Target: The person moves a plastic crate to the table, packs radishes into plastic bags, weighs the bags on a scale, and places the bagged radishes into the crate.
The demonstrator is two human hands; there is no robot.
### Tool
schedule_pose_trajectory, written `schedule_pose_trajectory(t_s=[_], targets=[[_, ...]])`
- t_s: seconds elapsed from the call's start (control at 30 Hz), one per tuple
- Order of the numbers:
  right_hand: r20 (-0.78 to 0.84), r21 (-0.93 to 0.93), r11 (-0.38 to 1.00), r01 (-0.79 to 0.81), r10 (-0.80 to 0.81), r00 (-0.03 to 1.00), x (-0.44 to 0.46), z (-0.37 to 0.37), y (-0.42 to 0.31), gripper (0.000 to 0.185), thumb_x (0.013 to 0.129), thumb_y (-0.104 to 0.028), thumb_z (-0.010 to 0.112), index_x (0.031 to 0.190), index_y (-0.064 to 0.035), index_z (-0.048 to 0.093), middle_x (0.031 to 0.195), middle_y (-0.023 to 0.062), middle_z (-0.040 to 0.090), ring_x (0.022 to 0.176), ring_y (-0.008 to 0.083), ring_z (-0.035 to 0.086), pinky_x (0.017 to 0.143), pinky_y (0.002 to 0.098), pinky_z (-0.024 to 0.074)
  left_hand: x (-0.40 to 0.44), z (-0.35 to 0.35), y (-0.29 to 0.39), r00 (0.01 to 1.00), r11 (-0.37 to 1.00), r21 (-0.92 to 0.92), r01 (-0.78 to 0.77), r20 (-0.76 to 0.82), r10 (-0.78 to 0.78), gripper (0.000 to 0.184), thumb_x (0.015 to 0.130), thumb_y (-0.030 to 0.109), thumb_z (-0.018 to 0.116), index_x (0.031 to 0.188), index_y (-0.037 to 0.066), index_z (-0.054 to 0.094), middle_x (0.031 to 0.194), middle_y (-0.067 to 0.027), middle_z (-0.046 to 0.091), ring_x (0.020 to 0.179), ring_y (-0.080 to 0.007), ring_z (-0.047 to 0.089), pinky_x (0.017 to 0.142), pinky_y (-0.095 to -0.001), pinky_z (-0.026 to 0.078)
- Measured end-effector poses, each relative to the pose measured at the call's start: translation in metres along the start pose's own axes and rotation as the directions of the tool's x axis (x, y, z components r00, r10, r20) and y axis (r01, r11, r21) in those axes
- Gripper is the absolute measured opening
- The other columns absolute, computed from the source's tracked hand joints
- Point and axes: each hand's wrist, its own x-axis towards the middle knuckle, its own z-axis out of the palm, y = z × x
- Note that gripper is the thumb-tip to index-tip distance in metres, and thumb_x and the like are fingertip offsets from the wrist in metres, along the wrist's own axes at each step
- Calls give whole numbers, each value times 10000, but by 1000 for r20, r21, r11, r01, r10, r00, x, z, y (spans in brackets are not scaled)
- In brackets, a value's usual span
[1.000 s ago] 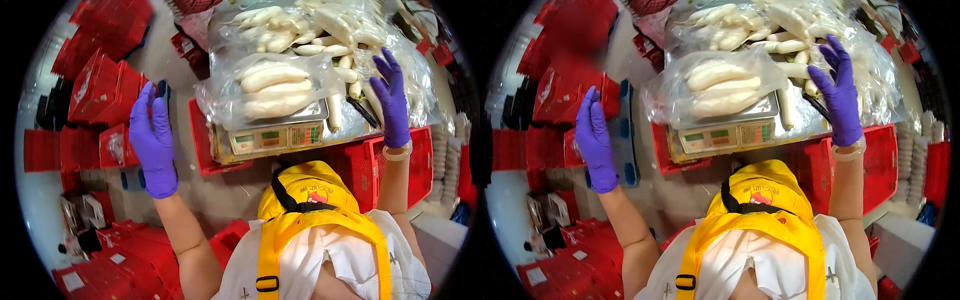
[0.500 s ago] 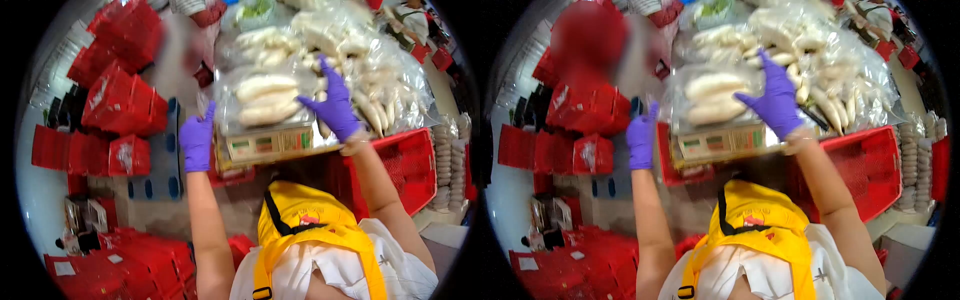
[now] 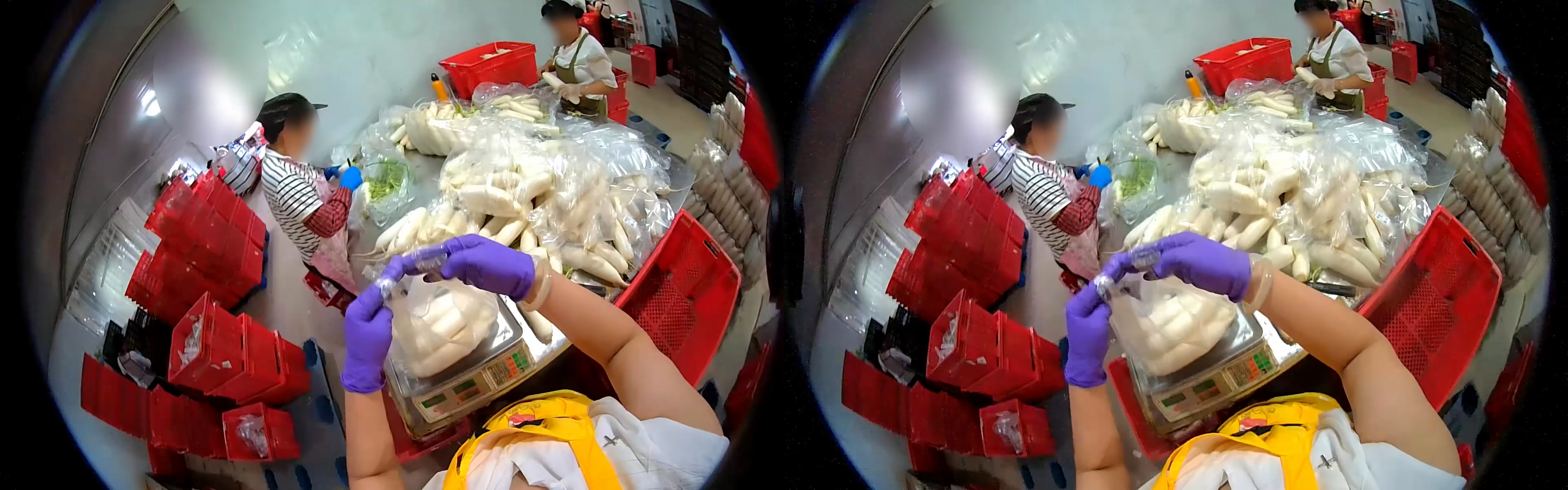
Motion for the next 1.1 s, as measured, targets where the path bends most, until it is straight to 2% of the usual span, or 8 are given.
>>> schedule_pose_trajectory(t_s=[0.13, 0.27, 0.3, 0.67, 0.8, 0.9, 0.97, 1.1], targets=[[158, -527, 790, 313, -270, 950, 1, -22, 43, 437, 873, 52, 529, 1307, 6, 542, 1300, 67, 580, 1198, 142, 517, 1058, 298, 393, 2, 6, -23, 1000, 973, -229, 13, -9, -16, 479, 818, -129, 499, 1260, 20, 607, 1146, -123, 661, 1040, -190, 628, 939, -293, 476], [240, -177, 948, 265, -219, 946, 8, -6, 76, 440, 957, -46, 484, 1395, -34, 452, 1381, 99, 519, 1242, 187, 506, 1082, 318, 373, -4, 1, -27, 863, 813, -291, 504, 134, -487, 357, 837, -25, 659, 1192, 1, 630, 1014, -49, 678, 867, -130, 644, 783, -284, 530], [385, -669, 558, 491, -305, 871, 18, -8, 77, 455, 917, -58, 542, 1368, -111, 508, 1365, 111, 538, 1210, 245, 551, 1047, 341, 415, -3, -1, -27, 905, 891, -161, 424, 96, -414, 319, 818, -32, 677, 1135, 1, 654, 970, -44, 682, 842, -118, 640, 748, -268, 526], [-187, -240, 967, -79, 33, 982, 7, 7, 125, 201, 831, -140, 663, 985, -19, 711, 850, 101, 710, 744, 117, 625, 697, 315, 504, -8, 5, -47, 849, 860, 63, 506, 140, -510, 287, 736, 90, 775, 995, 3, 688, 861, -29, 695, 791, -100, 616, 746, -272, 491], [48, 299, 911, -283, 282, 958, -48, -11, 122, 168, 871, -181, 628, 865, -26, 693, 821, 55, 644, 795, 119, 585, 745, 294, 479, -6, -1, -103, 960, 703, 689, 177, -278, 31, 175, 664, 80, 712, 832, 62, 665, 723, -118, 633, 673, -251, 611, 647, -372, 484], [-28, -104, 874, -474, 474, 880, -103, -25, 130, 209, 841, -215, 635, 764, -21, 637, 703, 89, 590, 675, 206, 569, 677, 334, 463, -23, -24, -194, 985, 391, 914, 109, -151, 79, 109, 679, 121, 667, 778, 79, 675, 762, -139, 643, 704, -300, 613, 660, -416, 488], [314, -781, 602, 168, 145, 938, -113, -48, 144, 276, 809, -270, 642, 688, -30, 580, 653, 157, 539, 626, 331, 521, 633, 399, 429, -48, -23, -234, 979, 511, 839, 186, -205, -20, 128, 678, 132, 673, 789, 71, 689, 775, -154, 653, 717, -302, 624, 669, -399, 494], [205, -768, 635, 80, 125, 971, -87, -60, 135, 331, 790, -311, 648, 642, -33, 546, 642, 194, 511, 634, 395, 500, 633, 443, 413, -45, -36, -174, 922, 757, 526, 388, -239, -306, 131, 691, 100, 660, 785, 28, 715, 715, -147, 664, 713, -259, 649, 696, -361, 509]])
